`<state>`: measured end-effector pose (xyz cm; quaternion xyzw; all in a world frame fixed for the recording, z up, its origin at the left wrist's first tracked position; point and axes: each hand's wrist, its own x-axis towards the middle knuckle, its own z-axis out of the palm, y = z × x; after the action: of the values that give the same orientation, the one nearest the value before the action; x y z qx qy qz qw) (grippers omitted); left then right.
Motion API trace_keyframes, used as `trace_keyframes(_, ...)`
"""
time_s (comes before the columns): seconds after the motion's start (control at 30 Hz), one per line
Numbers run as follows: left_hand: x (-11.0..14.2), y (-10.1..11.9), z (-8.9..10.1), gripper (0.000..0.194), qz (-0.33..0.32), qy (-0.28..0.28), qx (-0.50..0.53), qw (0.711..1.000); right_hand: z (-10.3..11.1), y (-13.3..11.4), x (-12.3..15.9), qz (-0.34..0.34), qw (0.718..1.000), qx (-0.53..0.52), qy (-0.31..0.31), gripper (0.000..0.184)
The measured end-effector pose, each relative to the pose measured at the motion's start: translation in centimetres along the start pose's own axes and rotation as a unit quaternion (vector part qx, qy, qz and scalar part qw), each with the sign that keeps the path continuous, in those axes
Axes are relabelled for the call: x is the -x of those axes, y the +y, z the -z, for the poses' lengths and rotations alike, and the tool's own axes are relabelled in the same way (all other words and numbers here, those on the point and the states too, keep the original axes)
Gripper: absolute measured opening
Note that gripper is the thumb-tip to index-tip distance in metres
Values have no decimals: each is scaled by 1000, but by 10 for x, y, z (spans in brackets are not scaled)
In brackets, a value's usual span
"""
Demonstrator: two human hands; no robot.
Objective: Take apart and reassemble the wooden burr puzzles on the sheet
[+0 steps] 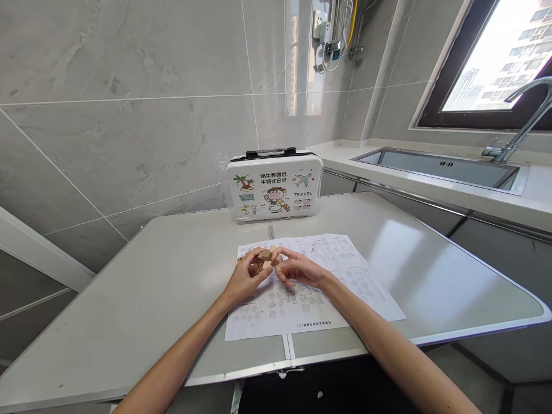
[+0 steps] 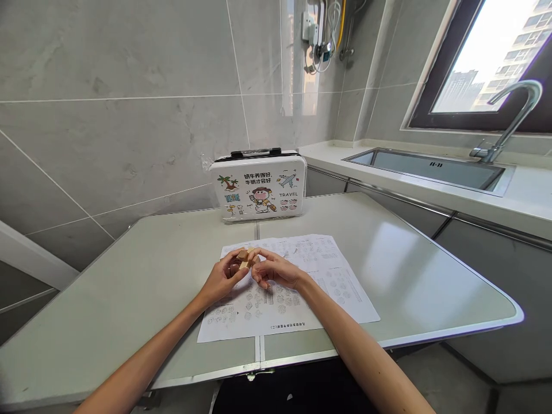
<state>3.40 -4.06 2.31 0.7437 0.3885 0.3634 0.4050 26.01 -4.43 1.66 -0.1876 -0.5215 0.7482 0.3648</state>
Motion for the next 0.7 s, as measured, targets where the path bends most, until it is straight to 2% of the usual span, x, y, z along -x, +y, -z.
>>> trace_keyframes(0.13,1,0,0,49,7,61,-48,997,-1,-2,-1,-1,996,36,83,38)
trace_keyframes(0.23,2,0,-1,49,-6,69,-59,996,1,2,-4,-17,992,57,108,44)
trace_keyframes(0.47,1,-2,2,68,-13,51,-32,998,9,10,-5,-39,996,68,32,48)
trace_keyframes(0.57,-2,-7,5,77,-21,-14,35,999,11,10,-3,-53,997,45,-27,47)
trace_keyframes(0.63,-3,-8,6,76,-38,-67,65,995,10,9,-2,-66,995,38,-70,47)
trace_keyframes(0.7,-4,-7,7,72,-56,-90,75,991,8,7,-2,-64,992,49,-98,47)
